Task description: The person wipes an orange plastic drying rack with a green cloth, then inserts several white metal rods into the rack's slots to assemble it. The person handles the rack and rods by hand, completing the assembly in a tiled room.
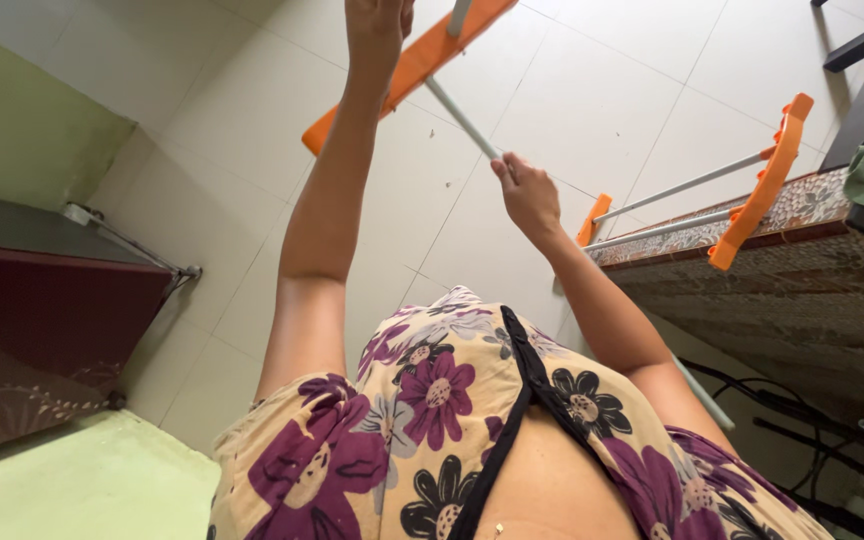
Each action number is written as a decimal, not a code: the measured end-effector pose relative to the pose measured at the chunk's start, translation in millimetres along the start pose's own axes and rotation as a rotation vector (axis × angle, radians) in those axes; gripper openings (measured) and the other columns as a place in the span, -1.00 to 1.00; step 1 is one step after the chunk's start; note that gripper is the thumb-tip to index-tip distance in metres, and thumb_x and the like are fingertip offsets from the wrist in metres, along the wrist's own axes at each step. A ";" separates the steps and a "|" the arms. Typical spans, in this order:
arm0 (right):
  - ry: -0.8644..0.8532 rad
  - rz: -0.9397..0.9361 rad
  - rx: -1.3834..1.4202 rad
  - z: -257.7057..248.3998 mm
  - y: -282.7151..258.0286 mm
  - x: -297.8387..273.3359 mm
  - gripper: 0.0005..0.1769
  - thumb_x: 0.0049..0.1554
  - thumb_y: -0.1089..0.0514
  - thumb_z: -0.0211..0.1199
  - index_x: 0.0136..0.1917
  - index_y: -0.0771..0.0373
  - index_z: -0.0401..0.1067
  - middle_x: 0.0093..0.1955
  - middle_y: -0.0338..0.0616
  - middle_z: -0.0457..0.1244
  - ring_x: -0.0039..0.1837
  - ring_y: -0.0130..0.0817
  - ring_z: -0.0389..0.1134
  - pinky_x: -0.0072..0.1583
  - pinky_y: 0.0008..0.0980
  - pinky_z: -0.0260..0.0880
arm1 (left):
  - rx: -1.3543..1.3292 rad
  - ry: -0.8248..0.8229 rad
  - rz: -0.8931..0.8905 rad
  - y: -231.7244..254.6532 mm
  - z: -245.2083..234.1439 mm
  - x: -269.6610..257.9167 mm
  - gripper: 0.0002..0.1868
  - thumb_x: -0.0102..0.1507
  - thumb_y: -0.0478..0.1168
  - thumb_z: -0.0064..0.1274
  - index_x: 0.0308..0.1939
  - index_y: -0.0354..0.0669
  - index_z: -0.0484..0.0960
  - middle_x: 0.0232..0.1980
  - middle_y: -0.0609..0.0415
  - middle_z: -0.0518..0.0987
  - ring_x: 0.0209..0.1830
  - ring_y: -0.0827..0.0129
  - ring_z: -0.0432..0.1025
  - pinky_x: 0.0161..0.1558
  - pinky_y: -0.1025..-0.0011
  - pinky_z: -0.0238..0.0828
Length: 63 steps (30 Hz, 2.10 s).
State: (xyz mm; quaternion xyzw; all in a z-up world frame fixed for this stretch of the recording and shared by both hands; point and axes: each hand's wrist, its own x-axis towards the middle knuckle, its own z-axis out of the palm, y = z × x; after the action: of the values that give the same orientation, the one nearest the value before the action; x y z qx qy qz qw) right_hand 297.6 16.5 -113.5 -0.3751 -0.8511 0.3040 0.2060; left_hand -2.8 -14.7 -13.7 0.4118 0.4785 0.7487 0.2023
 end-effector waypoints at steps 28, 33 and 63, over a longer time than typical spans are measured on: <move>0.189 -0.340 0.442 -84.1 -3.6 82.2 -0.66 0.48 0.00 0.09 0.35 0.27 0.38 0.19 -0.14 0.34 0.07 -0.42 0.44 0.04 -0.49 0.46 | 0.233 0.244 0.026 -105.2 -2.1 -96.7 -0.40 0.34 0.20 0.13 -0.61 -0.05 0.33 -0.63 0.35 0.14 -0.62 0.65 0.04 -0.55 0.53 -0.12; 0.269 -0.105 0.252 -58.2 44.6 43.7 -0.78 0.34 0.15 0.18 0.16 0.30 0.49 0.13 -0.07 0.34 0.10 -0.33 0.39 0.09 -0.38 0.49 | 0.248 0.285 0.054 -107.4 -28.6 -90.7 -0.42 0.38 0.14 0.14 -0.59 -0.05 0.31 -0.61 0.37 0.16 -0.60 0.65 0.05 -0.53 0.50 -0.08; 0.875 1.085 0.920 -126.8 314.4 -131.7 -0.51 0.22 0.12 0.01 0.42 0.07 0.18 0.12 -0.11 0.14 0.06 -0.25 0.29 0.00 -0.08 0.40 | 0.365 0.471 -0.109 -63.9 -97.9 -94.2 -0.27 0.37 0.39 -0.06 -0.60 0.04 0.02 -0.65 0.32 -0.01 -0.69 0.63 -0.10 -0.61 0.54 -0.28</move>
State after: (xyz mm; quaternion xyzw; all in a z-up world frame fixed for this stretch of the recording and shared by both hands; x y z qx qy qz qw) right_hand 615.9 129.7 -248.3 -0.6954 -0.1864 0.5053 0.4757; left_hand -33.4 -104.8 -129.8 0.2302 0.6603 0.7132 0.0486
